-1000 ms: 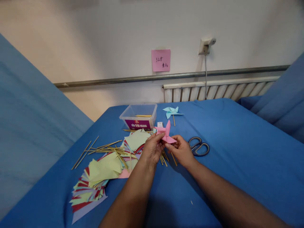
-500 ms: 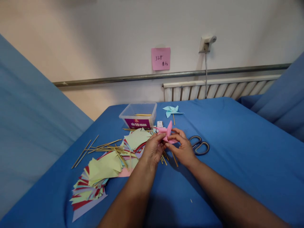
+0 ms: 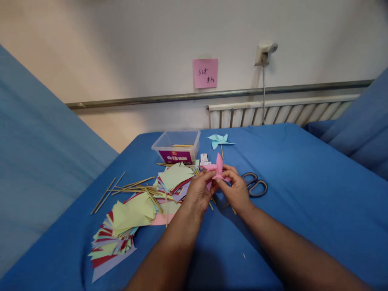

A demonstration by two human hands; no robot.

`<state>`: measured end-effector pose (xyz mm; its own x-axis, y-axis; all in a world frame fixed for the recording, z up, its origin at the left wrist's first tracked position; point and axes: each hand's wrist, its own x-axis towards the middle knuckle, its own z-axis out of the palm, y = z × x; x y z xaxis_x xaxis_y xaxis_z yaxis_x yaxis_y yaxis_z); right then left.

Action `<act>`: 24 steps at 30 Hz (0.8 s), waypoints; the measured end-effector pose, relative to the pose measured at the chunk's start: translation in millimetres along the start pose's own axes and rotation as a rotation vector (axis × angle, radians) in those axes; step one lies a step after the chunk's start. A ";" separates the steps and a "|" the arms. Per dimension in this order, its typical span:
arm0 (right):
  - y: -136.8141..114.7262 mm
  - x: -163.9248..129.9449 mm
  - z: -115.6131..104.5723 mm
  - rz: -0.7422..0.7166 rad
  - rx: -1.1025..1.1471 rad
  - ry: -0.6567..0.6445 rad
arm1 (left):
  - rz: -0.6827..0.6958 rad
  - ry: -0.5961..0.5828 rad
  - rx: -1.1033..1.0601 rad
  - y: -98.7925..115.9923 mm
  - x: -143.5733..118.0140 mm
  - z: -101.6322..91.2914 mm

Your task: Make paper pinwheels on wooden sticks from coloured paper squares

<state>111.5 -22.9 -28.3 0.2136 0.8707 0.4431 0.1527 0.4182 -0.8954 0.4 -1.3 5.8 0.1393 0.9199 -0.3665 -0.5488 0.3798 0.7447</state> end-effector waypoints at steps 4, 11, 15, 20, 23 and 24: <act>-1.2 -0.1 -1.5 -0.016 -0.016 -0.010 | 0.000 0.012 -0.016 3.6 -3.0 2.7; -6.1 1.6 -7.7 -0.054 0.003 -0.060 | 0.003 0.013 0.001 7.0 -3.6 3.1; -5.5 2.7 -8.9 0.044 0.112 0.000 | -0.012 -0.020 0.016 8.9 -4.1 2.1; -1.1 6.7 -6.8 0.233 0.306 0.051 | -0.049 -0.072 0.039 9.1 -7.1 4.1; 1.3 8.2 -8.2 0.269 0.321 0.051 | -0.054 -0.077 0.061 8.5 -7.3 4.6; 1.7 8.2 -9.1 0.275 0.321 0.054 | -0.054 -0.082 0.065 8.4 -7.0 4.5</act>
<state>122.3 -17.4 -25.8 0.2555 0.9499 0.1799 -0.2237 0.2392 -0.9449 -1.4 -4.1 17.2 0.2353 0.9019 -0.3623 -0.4849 0.4319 0.7605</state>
